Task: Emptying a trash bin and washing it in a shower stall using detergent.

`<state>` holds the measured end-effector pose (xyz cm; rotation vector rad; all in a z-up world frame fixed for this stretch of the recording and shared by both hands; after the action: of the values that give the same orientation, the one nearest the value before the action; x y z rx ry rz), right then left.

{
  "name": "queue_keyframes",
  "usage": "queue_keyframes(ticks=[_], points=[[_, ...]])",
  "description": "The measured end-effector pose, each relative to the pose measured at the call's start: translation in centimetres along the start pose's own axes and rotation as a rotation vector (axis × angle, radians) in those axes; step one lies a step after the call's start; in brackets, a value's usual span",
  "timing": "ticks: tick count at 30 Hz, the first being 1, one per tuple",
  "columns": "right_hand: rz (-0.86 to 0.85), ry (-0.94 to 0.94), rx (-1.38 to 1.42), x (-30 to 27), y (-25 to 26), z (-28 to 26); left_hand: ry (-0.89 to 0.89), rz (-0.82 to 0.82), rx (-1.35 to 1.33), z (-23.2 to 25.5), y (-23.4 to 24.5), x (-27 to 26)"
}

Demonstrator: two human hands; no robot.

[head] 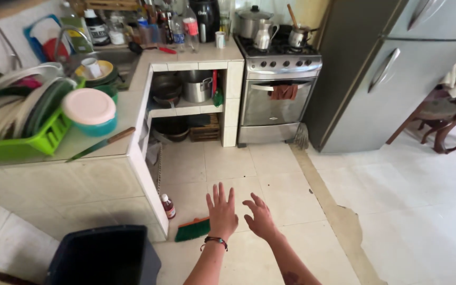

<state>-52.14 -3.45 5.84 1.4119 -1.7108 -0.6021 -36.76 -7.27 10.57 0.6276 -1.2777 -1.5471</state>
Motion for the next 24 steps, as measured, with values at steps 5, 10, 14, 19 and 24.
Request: queue_keyframes(ticks=[5, 10, 14, 19, 24], points=[[-0.068, 0.004, -0.041, 5.2, -0.2, 4.7, 0.001, 0.107, 0.053, 0.2, -5.1, 8.0], [-0.088, 0.053, -0.065, 16.6, -0.7, 11.5, 0.068, 0.114, -0.016, 0.4, -6.9, 17.7], [-0.229, 0.104, -0.120, 23.0, -1.2, 13.2, 0.181, 0.005, -0.024, -0.9, -8.5, 22.7], [-0.202, 0.130, -0.023, 28.7, -0.9, 13.1, 0.239, 0.099, 0.050, -2.2, -9.1, 28.0], [-0.245, 0.296, 0.045, 34.2, -2.1, 15.2, 0.388, 0.038, 0.083, -3.4, -9.9, 31.9]])
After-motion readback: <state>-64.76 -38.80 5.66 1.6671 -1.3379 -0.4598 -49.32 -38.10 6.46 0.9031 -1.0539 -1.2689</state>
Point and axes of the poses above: each hand's wrist, its own x-axis towards the middle knuckle, its own y-axis out of the back of the hand, z = x × y, the point moved 3 cm from there along x, towards the middle knuckle, and after that the axes turned 4 degrees about y, right-handed, at the moved point
